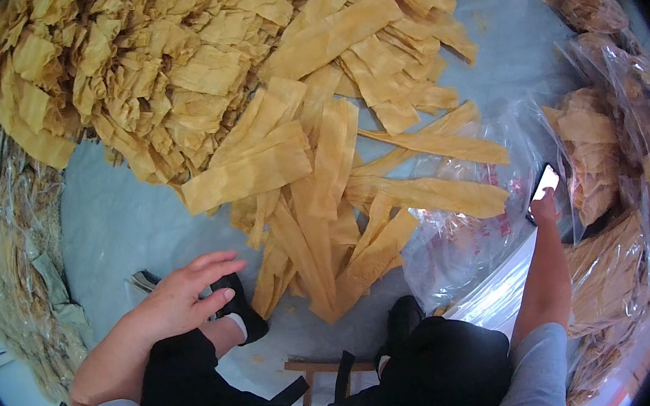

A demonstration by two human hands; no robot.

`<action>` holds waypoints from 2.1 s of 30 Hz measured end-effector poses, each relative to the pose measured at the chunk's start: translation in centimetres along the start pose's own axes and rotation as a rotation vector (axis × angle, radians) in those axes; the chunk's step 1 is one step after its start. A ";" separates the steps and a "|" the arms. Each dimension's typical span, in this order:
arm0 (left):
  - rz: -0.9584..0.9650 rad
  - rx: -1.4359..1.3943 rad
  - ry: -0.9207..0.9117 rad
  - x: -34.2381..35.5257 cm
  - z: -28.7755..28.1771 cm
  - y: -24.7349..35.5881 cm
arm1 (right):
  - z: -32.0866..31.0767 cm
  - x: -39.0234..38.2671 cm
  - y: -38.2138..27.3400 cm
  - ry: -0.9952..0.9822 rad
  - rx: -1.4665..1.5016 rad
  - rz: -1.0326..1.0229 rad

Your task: The person sits on the floor and packages dried yellow strips into clear plastic bags. They gather the strips, place them into bags, and weigh the filled bags on a digital scale before setting them aside.

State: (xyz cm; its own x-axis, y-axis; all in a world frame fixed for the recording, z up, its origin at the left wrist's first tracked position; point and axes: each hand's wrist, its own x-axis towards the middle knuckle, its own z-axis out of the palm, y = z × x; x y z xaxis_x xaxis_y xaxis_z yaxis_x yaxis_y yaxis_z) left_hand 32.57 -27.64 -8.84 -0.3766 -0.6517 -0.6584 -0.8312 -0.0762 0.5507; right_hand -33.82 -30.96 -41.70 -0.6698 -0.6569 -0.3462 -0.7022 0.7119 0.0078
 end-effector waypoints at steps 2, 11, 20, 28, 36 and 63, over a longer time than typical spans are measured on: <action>0.000 0.028 0.004 0.5 -0.8 0.3 | 0.8 1.9 0.4 0.198 0.193 -0.118; -0.034 -0.033 0.015 -0.1 -1.5 4.3 | 1.8 -17.2 5.3 0.548 0.332 -0.175; 0.032 -0.008 -0.011 -3.3 1.4 6.2 | 10.3 -29.2 8.2 0.277 0.309 0.040; 0.256 0.070 0.028 -8.8 3.8 8.6 | 4.1 -32.9 13.9 0.416 1.074 0.061; 0.437 -0.206 0.063 -10.8 7.7 10.5 | -19.8 -42.5 8.0 0.341 1.795 -0.460; 0.398 -1.028 0.525 -17.5 8.1 7.4 | -16.9 -56.0 -8.3 -0.680 2.142 -0.264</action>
State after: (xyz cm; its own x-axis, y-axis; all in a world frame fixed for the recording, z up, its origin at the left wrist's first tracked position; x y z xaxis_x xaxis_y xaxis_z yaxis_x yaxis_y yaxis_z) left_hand 29.74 -10.67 2.60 -0.1221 -0.9731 -0.1953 0.1051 -0.2084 0.9724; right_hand 5.46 -4.23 -6.51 -0.1533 -0.9282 -0.3392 0.7857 0.0936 -0.6114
